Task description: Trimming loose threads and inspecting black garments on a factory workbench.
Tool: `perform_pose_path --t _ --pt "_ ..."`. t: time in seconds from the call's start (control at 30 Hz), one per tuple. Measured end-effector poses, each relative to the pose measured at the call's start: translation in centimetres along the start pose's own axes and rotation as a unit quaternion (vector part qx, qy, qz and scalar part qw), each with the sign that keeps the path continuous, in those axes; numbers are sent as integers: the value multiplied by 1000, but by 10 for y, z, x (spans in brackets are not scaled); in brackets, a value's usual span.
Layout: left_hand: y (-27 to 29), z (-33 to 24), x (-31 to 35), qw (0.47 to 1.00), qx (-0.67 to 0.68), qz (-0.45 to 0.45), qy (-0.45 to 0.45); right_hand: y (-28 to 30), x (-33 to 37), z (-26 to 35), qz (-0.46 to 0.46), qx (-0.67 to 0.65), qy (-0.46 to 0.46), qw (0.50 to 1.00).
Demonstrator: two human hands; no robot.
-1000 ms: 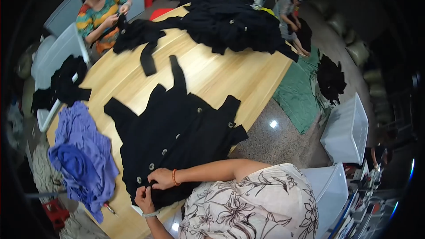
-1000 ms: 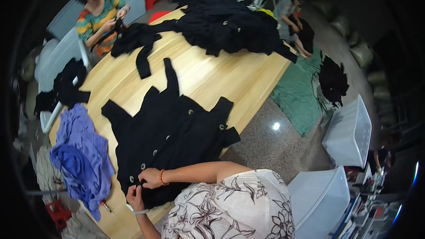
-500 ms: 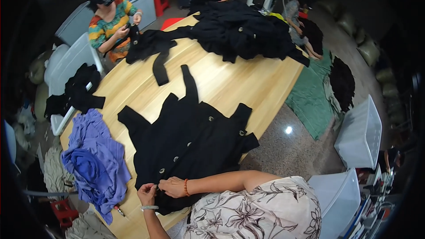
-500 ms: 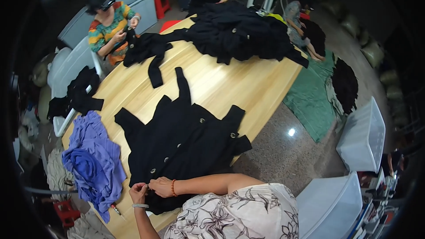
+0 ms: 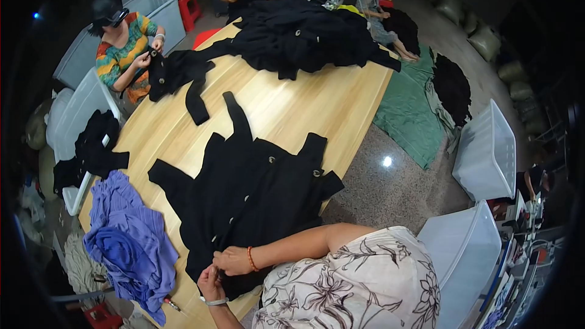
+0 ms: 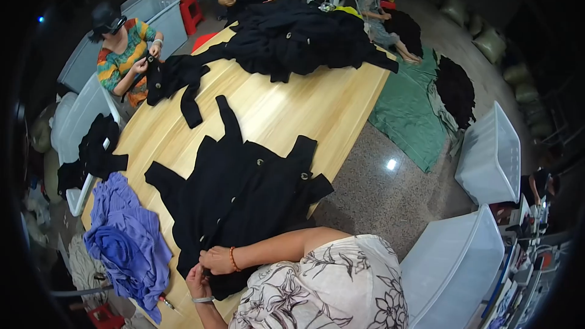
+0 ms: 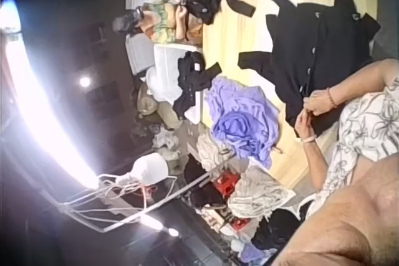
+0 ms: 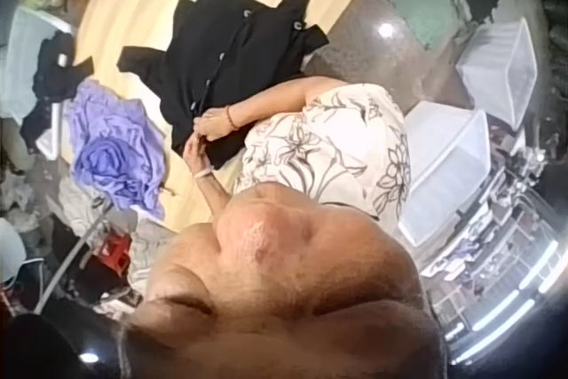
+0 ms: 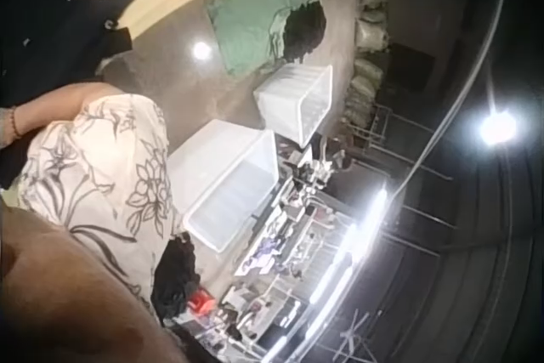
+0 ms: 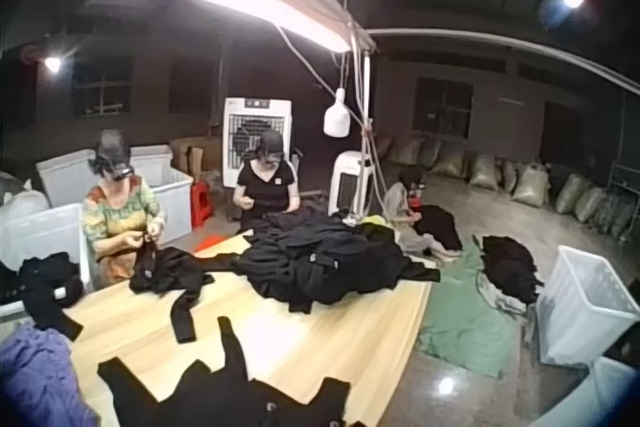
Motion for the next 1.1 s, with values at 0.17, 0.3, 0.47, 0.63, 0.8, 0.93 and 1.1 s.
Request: perform_pose_path --t 0.17,0.3,0.47,0.63,0.8,0.93,1.1 --pt "-34 -24 28 972 -212 6 -103 5 3 -25 -15 -106 -45 993" --pt "-36 -29 33 889 -340 -123 -282 6 -2 -23 10 -143 -57 988" --pt "-25 -16 36 896 -305 -186 -265 -8 -3 -24 24 -149 -36 988" --pt "-21 -19 35 894 -316 -214 -236 2 -6 -19 81 -121 -74 987" --pt "-18 -13 20 948 -230 -143 -170 5 2 -24 7 -157 -48 986" --pt "1 -14 21 954 -176 -181 -164 29 15 -22 74 -63 -110 989" --pt "-77 -72 54 727 -504 -286 -368 44 25 -33 74 41 -111 990"
Point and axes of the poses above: each hand's wrist, its own x-axis away from the middle knuckle, its own y-axis out of the back of the hand, z = x × y, the point moved 6 cm from there along -x, towards the middle knuckle, and after that the axes turned 15 degrees about y, right-handed, at the moved point
